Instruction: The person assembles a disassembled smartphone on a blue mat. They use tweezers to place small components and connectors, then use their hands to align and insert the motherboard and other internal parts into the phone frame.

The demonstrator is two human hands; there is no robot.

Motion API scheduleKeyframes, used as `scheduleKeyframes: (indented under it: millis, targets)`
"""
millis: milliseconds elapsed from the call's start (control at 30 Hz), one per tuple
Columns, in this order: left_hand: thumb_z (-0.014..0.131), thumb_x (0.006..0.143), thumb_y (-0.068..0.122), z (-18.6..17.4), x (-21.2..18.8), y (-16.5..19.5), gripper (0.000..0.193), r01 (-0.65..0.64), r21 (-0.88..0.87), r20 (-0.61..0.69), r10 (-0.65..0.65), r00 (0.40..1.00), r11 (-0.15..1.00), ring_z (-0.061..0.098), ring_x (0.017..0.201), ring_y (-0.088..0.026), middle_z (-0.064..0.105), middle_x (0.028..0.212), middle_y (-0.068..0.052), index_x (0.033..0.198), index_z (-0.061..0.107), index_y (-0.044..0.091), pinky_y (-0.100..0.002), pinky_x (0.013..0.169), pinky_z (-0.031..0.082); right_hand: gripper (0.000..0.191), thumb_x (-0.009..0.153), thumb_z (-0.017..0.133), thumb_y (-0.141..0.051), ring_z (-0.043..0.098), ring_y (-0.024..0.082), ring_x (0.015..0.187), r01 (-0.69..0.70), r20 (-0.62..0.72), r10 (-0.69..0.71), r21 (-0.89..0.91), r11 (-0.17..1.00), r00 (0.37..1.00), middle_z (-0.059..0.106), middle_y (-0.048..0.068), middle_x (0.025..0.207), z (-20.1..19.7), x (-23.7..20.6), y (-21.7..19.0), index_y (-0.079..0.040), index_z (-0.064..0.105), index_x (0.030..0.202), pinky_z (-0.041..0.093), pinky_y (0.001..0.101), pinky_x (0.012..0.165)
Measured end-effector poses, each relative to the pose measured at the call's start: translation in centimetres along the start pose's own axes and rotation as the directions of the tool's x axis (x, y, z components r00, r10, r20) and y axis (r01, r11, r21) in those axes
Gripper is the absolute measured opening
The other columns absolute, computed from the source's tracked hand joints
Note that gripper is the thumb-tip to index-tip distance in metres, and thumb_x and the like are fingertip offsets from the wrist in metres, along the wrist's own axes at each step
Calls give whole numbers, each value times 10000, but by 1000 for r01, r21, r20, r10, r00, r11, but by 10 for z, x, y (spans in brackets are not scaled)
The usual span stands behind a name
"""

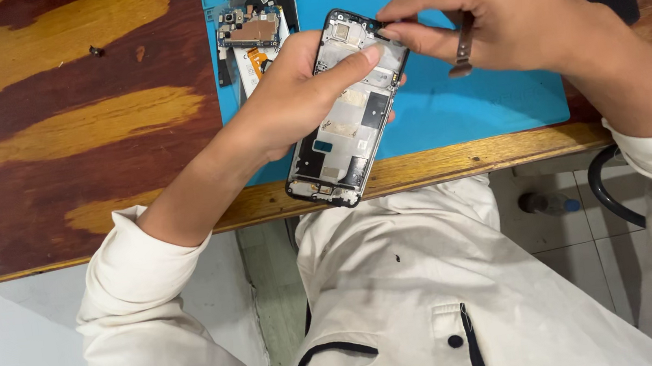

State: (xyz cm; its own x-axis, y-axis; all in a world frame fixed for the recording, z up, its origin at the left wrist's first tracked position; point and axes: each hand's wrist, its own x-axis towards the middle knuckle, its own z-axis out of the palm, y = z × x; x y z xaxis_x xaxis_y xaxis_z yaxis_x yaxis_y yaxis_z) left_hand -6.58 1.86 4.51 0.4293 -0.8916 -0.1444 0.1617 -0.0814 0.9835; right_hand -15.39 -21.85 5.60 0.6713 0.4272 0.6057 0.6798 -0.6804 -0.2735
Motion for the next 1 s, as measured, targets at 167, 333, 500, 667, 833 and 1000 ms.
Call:
scheduleKeyframes:
  millis: [167, 333, 500, 667, 833, 1000]
  targets:
    - [626, 1031, 241, 1, 0, 0, 317, -3, -37, -33, 2, 999, 999, 787, 789, -200, 771, 1004, -124, 1182, 652, -36, -344, 661, 669, 82, 953, 764, -8, 397, 88, 476, -258, 37, 256, 93, 962, 966, 497, 54, 583, -2, 2, -5, 23, 739, 1025, 288, 270, 471]
    - [634, 1020, 241, 1, -2, -1, 304, -27, -43, -81, 23, 996, 999, 793, 793, -204, 763, 978, -118, 1160, 634, -29, -350, 661, 676, 30, 1001, 709, -17, 413, 9, 532, -440, 46, 460, 387, 810, 887, 572, -21, 698, 0, 6, -15, -18, 706, 1031, 295, 212, 485]
    - [628, 1050, 247, 0, -1, -1, 317, -90, -54, -69, 86, 994, 995, 772, 810, -190, 756, 993, -116, 1173, 660, -43, -347, 684, 666, 25, 1000, 705, -22, 432, -8, 544, -463, 37, 507, 470, 752, 861, 578, -39, 699, -2, 7, -16, -22, 713, 1024, 300, 196, 484]
    - [632, 1040, 238, -1, -1, -3, 296, -96, -53, -117, 89, 989, 994, 767, 806, -165, 762, 990, -104, 1170, 659, -26, -332, 680, 661, 42, 1012, 709, -37, 451, -4, 571, -474, 35, 519, 463, 749, 854, 589, -35, 715, -1, 6, -15, -27, 720, 1051, 313, 194, 502]
    - [639, 1056, 212, -3, 3, -9, 282, -163, -34, -145, 157, 977, 986, 740, 902, -122, 760, 1061, -79, 1213, 660, -21, -296, 759, 639, 21, 1024, 706, -28, 463, 4, 579, -491, 13, 543, 445, 749, 840, 604, -17, 737, -2, 6, -15, -22, 720, 1039, 331, 200, 500]
    - [690, 1047, 154, -8, 6, -18, 349, -303, 181, -157, 331, 930, 936, 668, 1051, -133, 695, 1147, -97, 1337, 565, 5, -292, 898, 575, 66, 1023, 668, -91, 481, 26, 575, -535, 75, 601, 552, 640, 796, 665, 13, 843, -3, 4, -10, -43, 713, 1016, 357, 217, 494]
